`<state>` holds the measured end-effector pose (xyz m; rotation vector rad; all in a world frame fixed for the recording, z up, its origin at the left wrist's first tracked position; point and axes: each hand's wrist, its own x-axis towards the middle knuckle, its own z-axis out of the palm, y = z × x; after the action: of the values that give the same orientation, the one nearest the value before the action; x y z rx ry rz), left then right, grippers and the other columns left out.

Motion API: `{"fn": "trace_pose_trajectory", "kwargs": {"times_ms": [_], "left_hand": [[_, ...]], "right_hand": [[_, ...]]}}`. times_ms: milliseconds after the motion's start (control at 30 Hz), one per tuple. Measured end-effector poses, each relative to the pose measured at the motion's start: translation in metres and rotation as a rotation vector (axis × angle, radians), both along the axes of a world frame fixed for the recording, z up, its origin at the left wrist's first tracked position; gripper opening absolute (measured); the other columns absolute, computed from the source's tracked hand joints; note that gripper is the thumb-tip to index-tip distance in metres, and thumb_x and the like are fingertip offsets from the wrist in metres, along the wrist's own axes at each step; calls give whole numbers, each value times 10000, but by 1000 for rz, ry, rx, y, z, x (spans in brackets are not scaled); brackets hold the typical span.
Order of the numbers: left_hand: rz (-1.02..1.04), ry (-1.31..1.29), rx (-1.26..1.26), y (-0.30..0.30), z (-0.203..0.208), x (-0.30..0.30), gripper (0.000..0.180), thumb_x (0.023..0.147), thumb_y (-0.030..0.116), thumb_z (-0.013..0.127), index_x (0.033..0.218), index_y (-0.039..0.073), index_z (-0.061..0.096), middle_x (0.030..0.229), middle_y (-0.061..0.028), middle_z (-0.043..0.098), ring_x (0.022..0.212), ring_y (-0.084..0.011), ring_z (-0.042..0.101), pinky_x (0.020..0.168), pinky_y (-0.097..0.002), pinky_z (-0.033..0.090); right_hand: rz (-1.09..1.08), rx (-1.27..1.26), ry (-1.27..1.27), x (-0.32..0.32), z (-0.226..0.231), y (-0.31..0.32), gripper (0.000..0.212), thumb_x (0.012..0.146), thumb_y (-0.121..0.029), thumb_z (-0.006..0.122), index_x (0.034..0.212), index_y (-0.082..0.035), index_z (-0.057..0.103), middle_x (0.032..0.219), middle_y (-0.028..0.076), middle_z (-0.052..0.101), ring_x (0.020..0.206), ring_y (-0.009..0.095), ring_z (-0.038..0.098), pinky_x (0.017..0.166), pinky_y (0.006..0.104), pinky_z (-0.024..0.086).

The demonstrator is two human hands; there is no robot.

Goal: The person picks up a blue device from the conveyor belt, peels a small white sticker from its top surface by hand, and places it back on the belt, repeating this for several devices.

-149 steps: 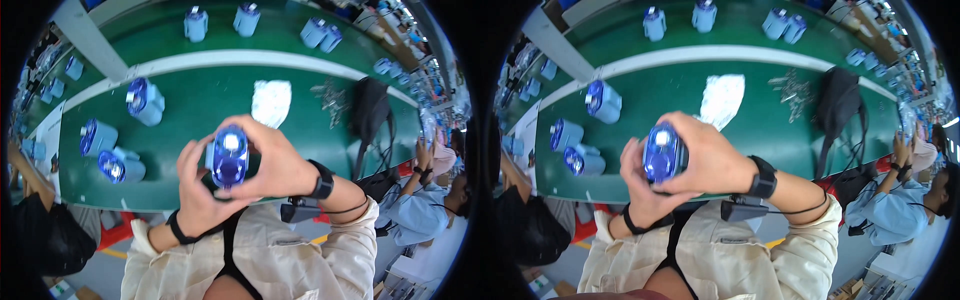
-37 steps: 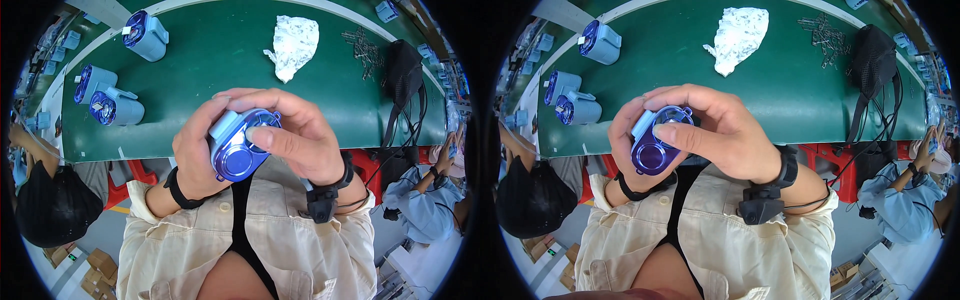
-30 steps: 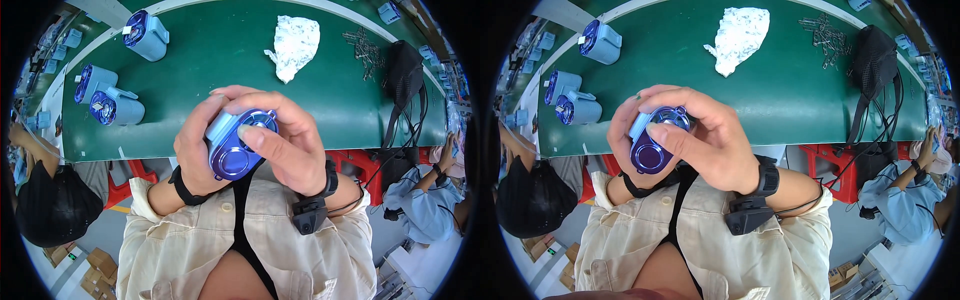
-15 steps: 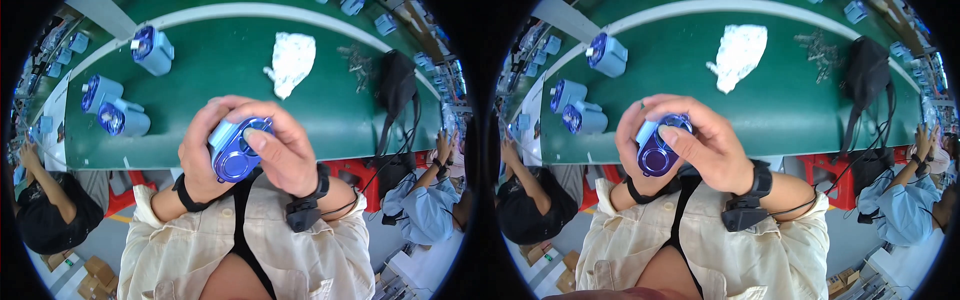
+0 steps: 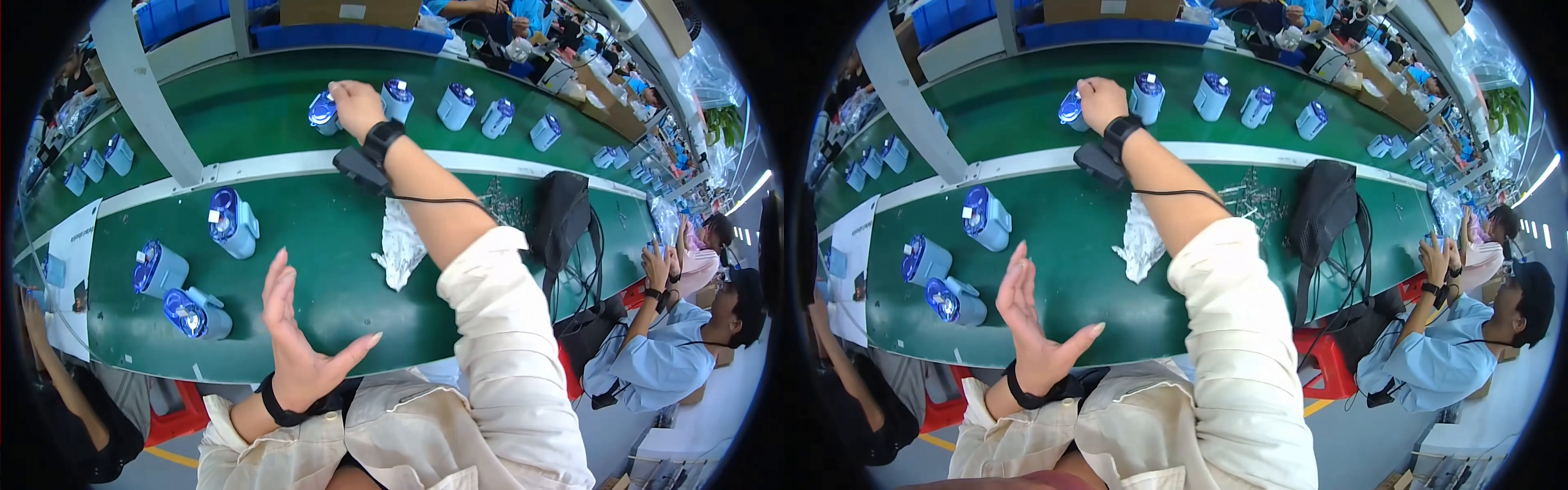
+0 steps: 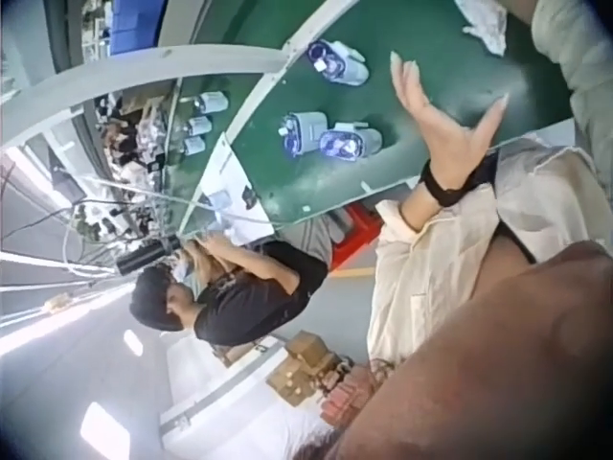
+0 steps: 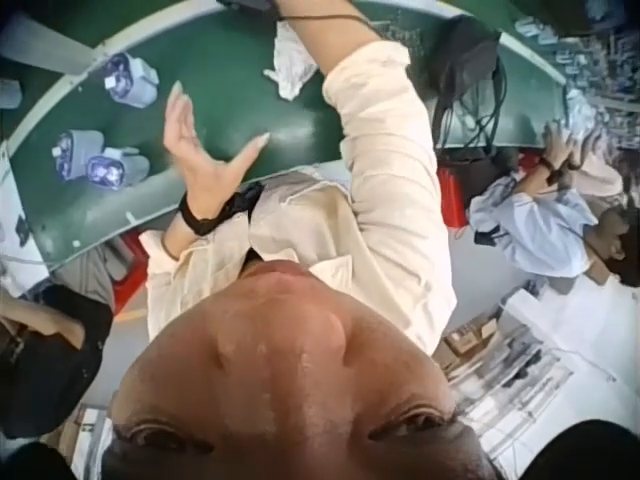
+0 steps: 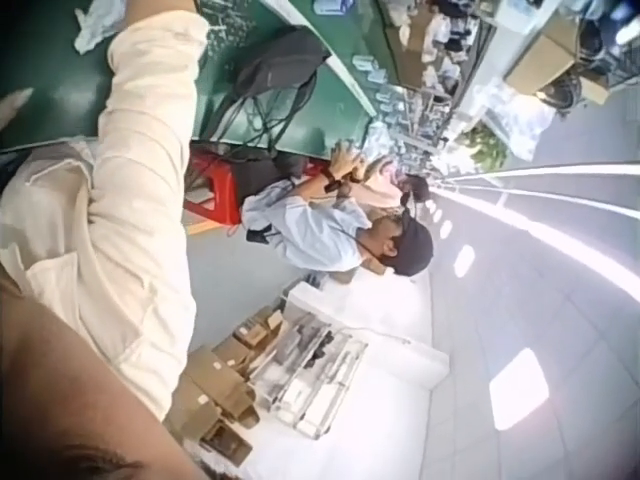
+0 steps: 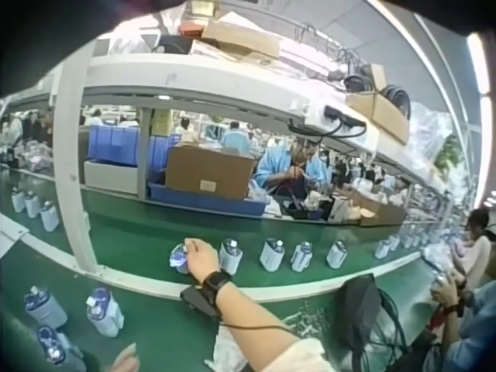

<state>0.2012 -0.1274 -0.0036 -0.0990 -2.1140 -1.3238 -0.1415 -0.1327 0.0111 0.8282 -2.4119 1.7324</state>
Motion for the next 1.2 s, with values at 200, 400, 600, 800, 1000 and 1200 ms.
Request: {"fn": "trace_pose_trajectory", "kwargs": {"times_ms": [200, 400, 600, 800, 1000, 1200], "left_hand": [[13, -6, 0, -10, 0, 1, 970, 664, 183, 860, 1386, 68, 223, 1482, -288, 207, 1363, -386, 299, 1105, -477, 275], [-21, -2, -37, -8, 3, -1, 903, 659, 186, 867, 1347, 38, 302, 1451, -296, 250, 1292, -418, 369, 1051, -489, 350], [-22, -11, -53, -8, -3, 2, 934, 670, 159, 844, 1380, 49, 247, 1461, -273, 259, 1370, -385, 313, 1083, -472, 317], [-130, -163, -98, -13, 13, 5, 1071, 630, 195, 894, 1467, 26, 249, 1436, -260, 365, 1306, -376, 419, 1052, -434, 377], [-547, -310, 203, -13, 21, 19, 1114, 623, 226, 909, 1493, 27, 244, 1335, -216, 517, 1181, -336, 566, 981, -388, 447], [-468, -307, 46, -15, 16, 31, 1063, 626, 246, 911, 1470, 33, 301, 1147, -178, 644, 1046, -316, 651, 887, -360, 502]], "right_hand": [[-287, 141, 1000, -45, 20, 23, 309, 855, -297, 678, 1024, -39, 686, 941, 119, 678, 884, 337, 623, 818, 415, 499], [-812, 781, 486, -99, 18, 172, 853, 664, -382, 826, 1336, 1, 465, 1126, 242, 632, 1028, 360, 621, 938, 388, 489], [-495, 660, 217, -49, 39, 204, 969, 643, -371, 844, 1385, 60, 392, 1226, 275, 594, 1084, 363, 622, 936, 393, 496], [557, 119, -260, 124, 96, 196, 901, 655, -115, 870, 1403, 30, 388, 1175, 184, 643, 1044, 213, 635, 931, 304, 502], [898, 278, 46, 238, 80, 184, 766, 662, -141, 858, 1332, -8, 510, 1221, 152, 624, 1097, 270, 618, 909, 327, 502], [914, 102, 183, 226, 75, 187, 403, 708, -89, 804, 1086, -9, 688, 980, 104, 661, 938, 217, 620, 794, 317, 502]]}}
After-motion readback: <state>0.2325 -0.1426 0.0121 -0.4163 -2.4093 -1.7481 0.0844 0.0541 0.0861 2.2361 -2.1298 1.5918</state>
